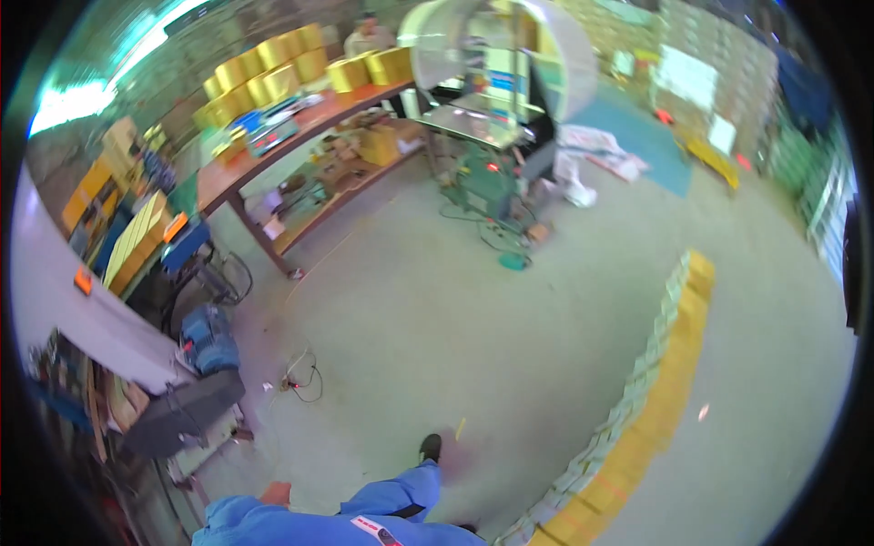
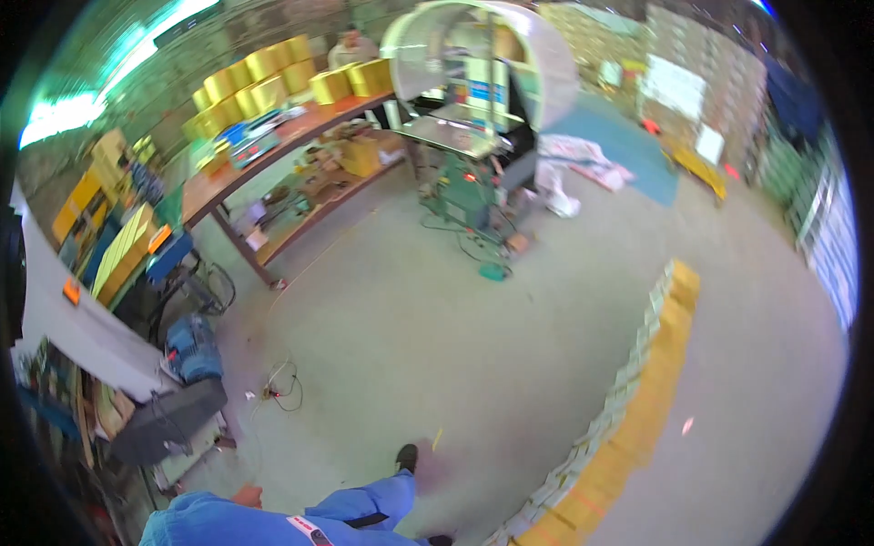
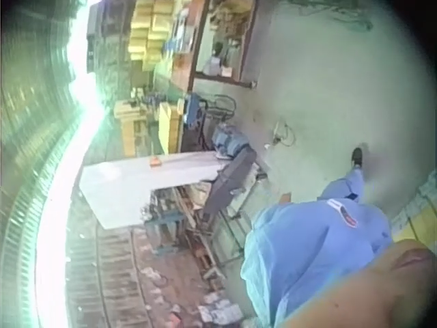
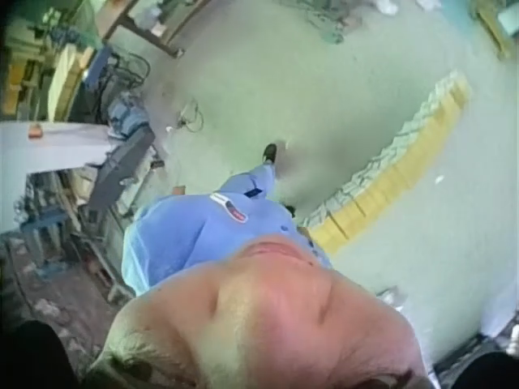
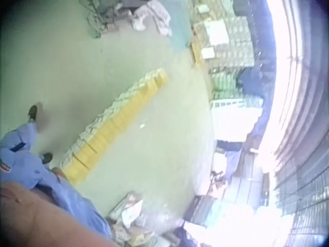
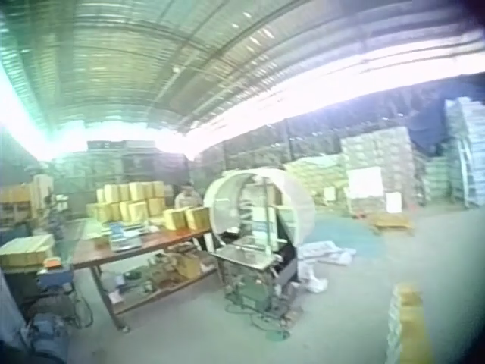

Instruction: Stack, weigh, and bundle stacks of yellow paper using a banding machine in a paper mill or warehouse.

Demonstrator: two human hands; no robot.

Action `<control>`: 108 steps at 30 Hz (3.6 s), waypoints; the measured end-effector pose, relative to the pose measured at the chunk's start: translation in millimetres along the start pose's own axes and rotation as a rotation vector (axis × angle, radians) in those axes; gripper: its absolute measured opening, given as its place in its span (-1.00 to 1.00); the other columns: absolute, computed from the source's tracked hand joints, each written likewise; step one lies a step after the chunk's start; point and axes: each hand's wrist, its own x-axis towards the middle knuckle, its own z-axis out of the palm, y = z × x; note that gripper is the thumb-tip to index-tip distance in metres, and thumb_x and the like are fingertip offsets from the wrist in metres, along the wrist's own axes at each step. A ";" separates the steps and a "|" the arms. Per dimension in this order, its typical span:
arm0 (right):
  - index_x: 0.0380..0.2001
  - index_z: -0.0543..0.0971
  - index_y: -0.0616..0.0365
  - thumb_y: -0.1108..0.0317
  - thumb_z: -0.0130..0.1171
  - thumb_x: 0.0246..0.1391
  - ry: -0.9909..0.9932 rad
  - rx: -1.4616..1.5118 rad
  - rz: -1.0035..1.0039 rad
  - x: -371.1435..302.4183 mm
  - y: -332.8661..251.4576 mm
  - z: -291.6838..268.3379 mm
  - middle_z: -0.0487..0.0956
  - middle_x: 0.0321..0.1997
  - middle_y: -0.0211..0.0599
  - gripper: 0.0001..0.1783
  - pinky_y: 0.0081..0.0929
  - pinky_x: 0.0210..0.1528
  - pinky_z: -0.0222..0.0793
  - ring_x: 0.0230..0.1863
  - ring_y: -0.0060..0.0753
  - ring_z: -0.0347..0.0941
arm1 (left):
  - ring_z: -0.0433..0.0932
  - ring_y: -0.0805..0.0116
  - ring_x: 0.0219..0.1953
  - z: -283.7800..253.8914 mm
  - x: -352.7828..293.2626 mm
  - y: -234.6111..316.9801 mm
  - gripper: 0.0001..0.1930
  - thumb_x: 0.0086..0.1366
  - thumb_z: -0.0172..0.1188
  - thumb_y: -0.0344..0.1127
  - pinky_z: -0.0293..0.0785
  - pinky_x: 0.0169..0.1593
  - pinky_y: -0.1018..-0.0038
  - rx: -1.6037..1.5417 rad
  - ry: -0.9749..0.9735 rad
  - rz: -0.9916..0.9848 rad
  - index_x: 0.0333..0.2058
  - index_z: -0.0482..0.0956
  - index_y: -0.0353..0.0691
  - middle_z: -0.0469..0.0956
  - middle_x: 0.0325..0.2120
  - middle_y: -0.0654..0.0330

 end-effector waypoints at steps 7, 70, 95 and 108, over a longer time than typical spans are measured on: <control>-0.36 0.62 0.03 0.11 0.12 -0.01 -0.162 0.128 0.009 223.7 47.0 -50.6 0.59 -0.23 -0.18 -0.73 -0.09 -0.12 0.38 -0.15 -0.11 0.52 | 0.56 0.14 -0.47 -14.3 122.6 26.0 -0.75 0.17 0.14 -0.15 0.48 -0.43 0.19 -0.682 0.117 -0.278 -0.38 0.53 -0.24 0.53 -0.57 0.03; -0.13 0.57 0.20 0.36 -0.07 0.28 -1.012 1.252 -0.265 1932.4 -467.0 -301.2 0.60 -0.25 -0.36 -0.75 -0.59 -0.23 0.40 -0.28 -0.59 0.50 | 0.53 0.27 -0.20 -1317.3 951.5 -423.8 -0.60 0.02 0.39 -0.22 0.48 -0.16 0.40 -0.601 1.129 -0.414 -0.14 0.59 -0.20 0.54 -0.22 0.16; -0.04 0.55 0.24 0.45 0.02 0.16 -0.819 1.042 -0.571 1913.7 -574.0 -298.3 0.60 -0.25 -0.35 -0.69 -0.58 -0.25 0.40 -0.28 -0.59 0.45 | 0.58 0.44 -0.44 -1312.8 935.9 -473.4 -0.58 0.39 -0.03 0.05 0.50 -0.34 0.55 -1.729 0.940 -0.175 -0.28 0.48 -0.26 0.57 -0.47 0.19; -0.06 0.53 0.32 0.46 -0.02 0.22 -0.763 1.235 -0.487 1922.8 -566.1 -290.3 0.58 -0.22 -0.30 -0.72 -0.58 -0.23 0.44 -0.25 -0.58 0.49 | 0.49 0.55 -0.36 -1296.5 949.8 -479.2 -0.94 0.29 0.14 -0.39 0.53 -0.31 0.52 -1.884 1.262 -0.193 -0.34 0.47 -0.23 0.51 -0.40 0.28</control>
